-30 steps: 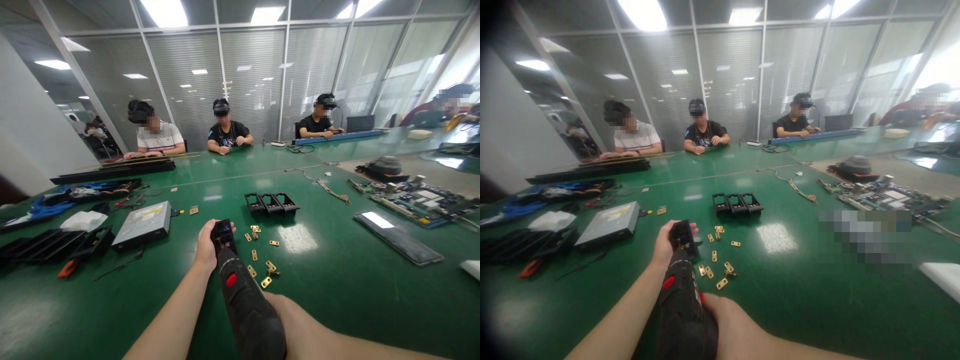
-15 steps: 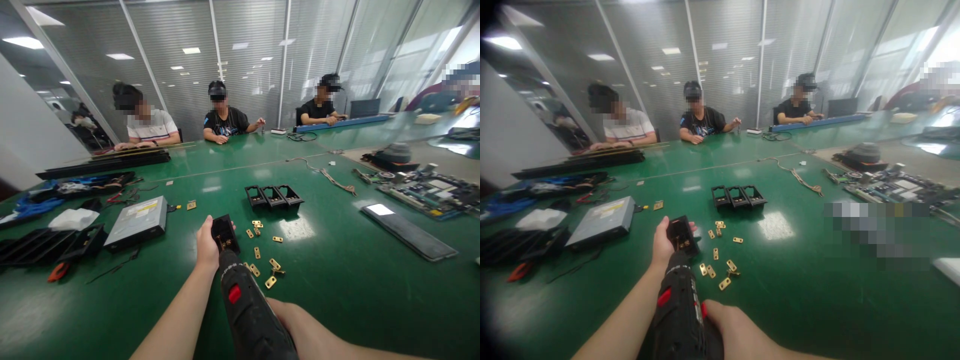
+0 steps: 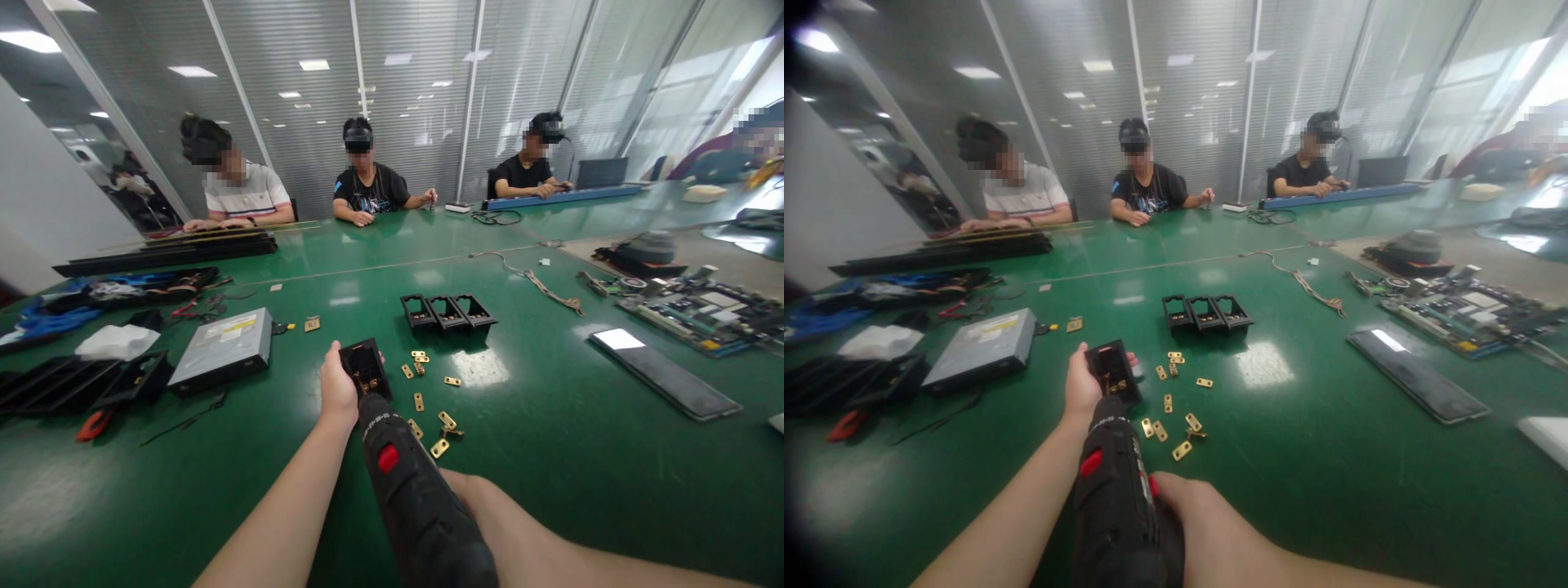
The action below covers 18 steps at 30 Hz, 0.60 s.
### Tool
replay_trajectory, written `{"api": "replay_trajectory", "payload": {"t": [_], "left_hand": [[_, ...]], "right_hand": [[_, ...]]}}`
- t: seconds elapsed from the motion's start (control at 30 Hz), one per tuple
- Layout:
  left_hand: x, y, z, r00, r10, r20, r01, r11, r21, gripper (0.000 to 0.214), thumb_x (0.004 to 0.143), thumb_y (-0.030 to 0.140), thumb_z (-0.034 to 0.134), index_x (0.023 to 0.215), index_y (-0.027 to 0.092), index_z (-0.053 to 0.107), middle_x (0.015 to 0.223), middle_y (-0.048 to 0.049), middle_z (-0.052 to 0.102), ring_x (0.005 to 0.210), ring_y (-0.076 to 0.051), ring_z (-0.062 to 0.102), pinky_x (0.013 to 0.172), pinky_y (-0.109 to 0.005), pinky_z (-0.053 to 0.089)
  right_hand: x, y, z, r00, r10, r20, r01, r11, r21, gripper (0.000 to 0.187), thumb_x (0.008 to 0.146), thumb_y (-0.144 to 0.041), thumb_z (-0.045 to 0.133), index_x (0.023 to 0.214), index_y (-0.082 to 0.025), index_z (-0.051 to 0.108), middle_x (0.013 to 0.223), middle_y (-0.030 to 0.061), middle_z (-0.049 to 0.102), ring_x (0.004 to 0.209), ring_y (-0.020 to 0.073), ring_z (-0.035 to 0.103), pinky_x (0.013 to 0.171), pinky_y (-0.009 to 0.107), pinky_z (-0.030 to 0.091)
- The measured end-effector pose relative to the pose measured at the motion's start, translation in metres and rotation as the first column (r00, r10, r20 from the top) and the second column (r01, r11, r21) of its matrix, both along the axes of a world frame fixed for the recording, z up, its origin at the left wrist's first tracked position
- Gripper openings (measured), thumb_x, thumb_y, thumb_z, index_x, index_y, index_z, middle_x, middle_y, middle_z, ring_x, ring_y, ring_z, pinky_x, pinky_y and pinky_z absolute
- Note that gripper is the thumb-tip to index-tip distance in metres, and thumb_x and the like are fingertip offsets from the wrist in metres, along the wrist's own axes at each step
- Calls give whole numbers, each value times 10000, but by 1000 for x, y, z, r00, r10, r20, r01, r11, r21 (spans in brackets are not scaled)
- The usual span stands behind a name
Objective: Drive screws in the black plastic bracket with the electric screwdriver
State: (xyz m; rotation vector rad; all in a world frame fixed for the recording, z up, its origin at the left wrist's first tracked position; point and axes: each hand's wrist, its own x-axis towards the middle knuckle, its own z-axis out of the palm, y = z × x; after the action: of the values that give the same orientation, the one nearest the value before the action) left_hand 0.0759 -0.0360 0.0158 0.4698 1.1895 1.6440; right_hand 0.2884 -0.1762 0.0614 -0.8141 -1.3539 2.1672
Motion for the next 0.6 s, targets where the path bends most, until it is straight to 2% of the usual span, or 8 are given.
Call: {"api": "replay_trajectory", "payload": {"t": [0.13,0.23,0.27,0.33,0.4,0.43,0.5,0.6], "left_hand": [[1,1,3,1000,1,-9,-2,1000,-8,512,1013,539,485,988,124,783,769,-136,801,835,-333,836,690,-400,665],[0,1,4,999,9,-44,-9,1000,-7,490,980,520,499,943,117,775,790,-159,809,763,-314,818,637,-364,629],[0,0,4,998,8,-66,-9,1000,-4,482,965,513,505,927,116,776,799,-165,813,742,-306,810,625,-358,620],[0,0,3,994,3,-109,-3,1000,1,458,925,499,527,894,119,782,808,-166,818,719,-297,799,614,-359,615],[0,0,1,991,3,-134,-1,1000,12,431,875,495,554,871,131,784,810,-157,821,721,-300,799,614,-368,617],[-1,1,0,990,7,-140,-4,1000,21,420,851,498,570,864,137,783,811,-152,822,726,-303,800,615,-371,619],[-2,2,-4,989,29,-147,-22,999,45,407,813,510,601,856,146,777,808,-146,822,739,-310,803,619,-376,621],[-6,5,-12,991,36,-132,-27,997,70,396,787,521,639,847,153,769,784,-125,810,756,-313,803,629,-375,619]], "right_hand": [[6,-5,7,1000,-3,0,3,1000,20,624,511,-306,1055,1027,-182,728,834,-33,571,750,163,494,881,376,580],[8,-7,0,991,-52,121,31,986,166,680,549,-375,1044,1133,-193,746,941,28,689,890,244,647,900,396,602],[8,-6,-5,986,-81,144,52,979,196,679,553,-378,1042,1140,-209,745,932,23,697,896,254,666,877,390,608],[6,-2,-16,981,-93,168,59,978,201,529,661,-390,996,1100,-230,747,874,12,685,845,245,676,813,373,607],[5,4,-27,973,-121,198,80,976,204,329,816,-433,886,1038,-246,732,750,-6,616,718,212,631,684,343,571],[6,7,-31,968,-127,214,82,975,206,296,837,-430,871,1027,-254,727,709,-16,583,668,199,601,631,330,544],[13,12,-34,960,-139,243,84,971,224,326,789,-379,916,1026,-265,724,713,-23,576,634,174,558,586,310,504],[27,19,-25,949,-166,267,94,960,264,564,627,-307,991,1117,-237,722,808,-25,616,641,137,524,566,283,469]]}}
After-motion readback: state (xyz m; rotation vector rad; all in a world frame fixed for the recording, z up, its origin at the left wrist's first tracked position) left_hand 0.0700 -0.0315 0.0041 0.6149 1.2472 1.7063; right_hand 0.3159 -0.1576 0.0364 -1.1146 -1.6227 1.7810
